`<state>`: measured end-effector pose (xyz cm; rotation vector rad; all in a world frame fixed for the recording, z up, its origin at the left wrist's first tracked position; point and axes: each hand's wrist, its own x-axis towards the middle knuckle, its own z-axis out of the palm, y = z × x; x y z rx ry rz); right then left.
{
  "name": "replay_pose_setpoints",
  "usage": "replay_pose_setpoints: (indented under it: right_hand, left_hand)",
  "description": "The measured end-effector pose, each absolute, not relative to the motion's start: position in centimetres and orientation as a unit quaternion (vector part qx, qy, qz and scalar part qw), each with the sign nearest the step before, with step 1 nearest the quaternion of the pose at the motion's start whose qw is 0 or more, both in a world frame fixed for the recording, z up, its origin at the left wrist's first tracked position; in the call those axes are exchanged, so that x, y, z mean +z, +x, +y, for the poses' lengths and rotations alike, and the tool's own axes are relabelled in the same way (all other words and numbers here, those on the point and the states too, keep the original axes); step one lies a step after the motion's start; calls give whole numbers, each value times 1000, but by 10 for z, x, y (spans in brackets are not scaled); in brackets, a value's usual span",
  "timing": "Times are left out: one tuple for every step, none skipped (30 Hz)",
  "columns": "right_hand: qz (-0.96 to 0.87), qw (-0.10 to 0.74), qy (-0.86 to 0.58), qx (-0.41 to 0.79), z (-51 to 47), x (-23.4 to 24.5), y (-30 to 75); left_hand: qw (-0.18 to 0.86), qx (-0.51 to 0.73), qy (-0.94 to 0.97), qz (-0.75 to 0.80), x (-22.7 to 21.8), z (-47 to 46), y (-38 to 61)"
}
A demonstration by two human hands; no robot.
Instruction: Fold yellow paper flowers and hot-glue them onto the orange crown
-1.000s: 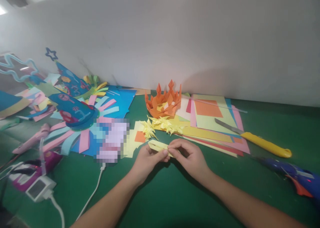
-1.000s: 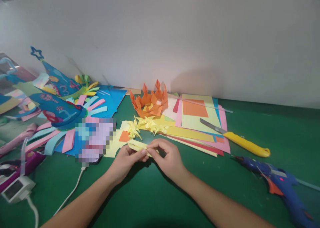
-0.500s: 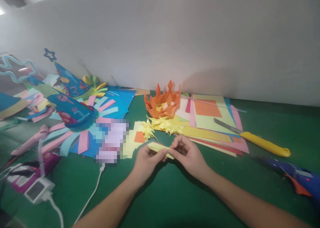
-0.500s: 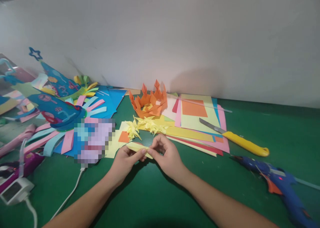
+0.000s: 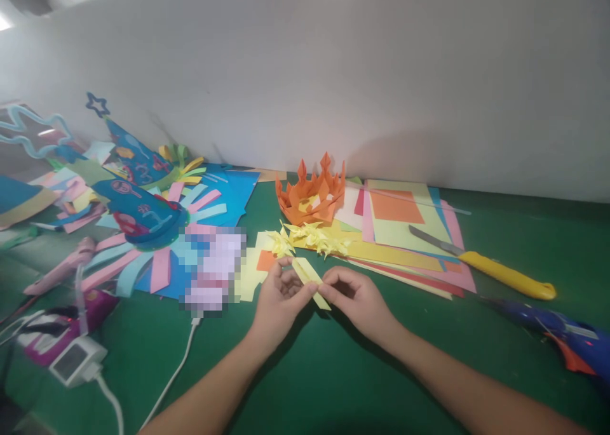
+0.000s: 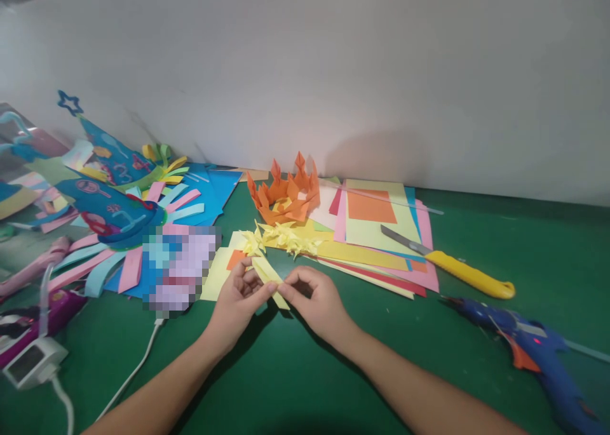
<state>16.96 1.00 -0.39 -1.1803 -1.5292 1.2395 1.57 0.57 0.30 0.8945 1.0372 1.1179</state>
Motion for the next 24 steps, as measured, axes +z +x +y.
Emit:
replay_pose_setpoints:
  right_hand:
    - [-612, 414, -467, 486, 10, -3, 170]
    - [-610, 418, -467, 484, 9, -3, 170]
    - [-604, 424, -468, 487, 9, -2, 170]
    - [-593, 429, -469, 494, 8, -1, 170]
    - [-581, 434, -470, 504, 7, 0, 170]
    - [-570, 437, -468, 516, 6, 1, 170]
    - [-561, 434, -464, 530, 6, 2, 170]
    - [-556, 428, -459, 544, 5, 2, 169]
    - [-555, 421, -455, 556, 5, 2, 169]
    - [-557, 413, -451, 561, 5, 2, 169]
    - [-566, 408, -451, 557, 5, 2, 168]
    - [-579, 403, -455, 543, 5, 2, 168]
    - [-596, 399, -463, 521, 6, 1, 168]
    - [-614, 393, -472, 497, 6, 0, 167]
    - [-631, 387, -480, 472, 6, 0, 167]
    - [-646, 381, -486, 449, 6, -1, 167]
    - [-659, 375, -491, 429, 6, -2, 167]
    - [-672, 369, -493, 412, 5, -3, 168]
    - [-686, 362, -490, 398, 5, -3, 168]
    - [-703, 353, -482, 386, 4, -4, 168]
    - [-719, 345, -472, 377, 3, -4, 168]
    - [-732, 341, -459, 369, 2, -5, 168]
    - [-740, 344, -450, 363, 1, -5, 168]
    - [-737, 358, -447, 360, 0, -5, 169]
  left_hand:
    - [640, 487, 388, 451, 3, 5, 16]
    - [646, 486, 384, 446, 3, 4, 17]
    - [653, 485, 379, 441, 3, 4, 18]
    - [661, 483, 375, 436, 3, 3, 19]
    - [667, 478, 372, 433, 3, 2, 19]
    - [673, 472, 371, 432, 3, 1, 20]
    - [677, 466, 371, 432, 4, 0, 20]
    - [680, 459, 372, 435, 4, 0, 20]
    - [682, 456, 370, 435, 4, 0, 19]
    - [682, 455, 368, 438, 4, 0, 19]
    - [679, 457, 368, 441, 5, 0, 18]
    - [674, 459, 370, 446, 5, 1, 18]
    - [667, 460, 373, 452, 5, 1, 17]
    - [660, 462, 378, 457, 5, 1, 17]
    - [654, 462, 382, 461, 5, 1, 17]
    - [651, 463, 382, 465, 5, 1, 16]
    - [651, 464, 379, 467, 4, 1, 16]
    - [652, 466, 372, 468, 4, 2, 16]
    - [656, 468, 363, 468, 3, 2, 15]
    - [660, 470, 351, 469, 3, 2, 15]
    - [663, 473, 341, 470, 3, 3, 15]
    - [666, 473, 334, 470, 4, 3, 14]
    - [665, 473, 336, 470, 4, 4, 14]
    - [663, 471, 343, 470, 5, 4, 14]
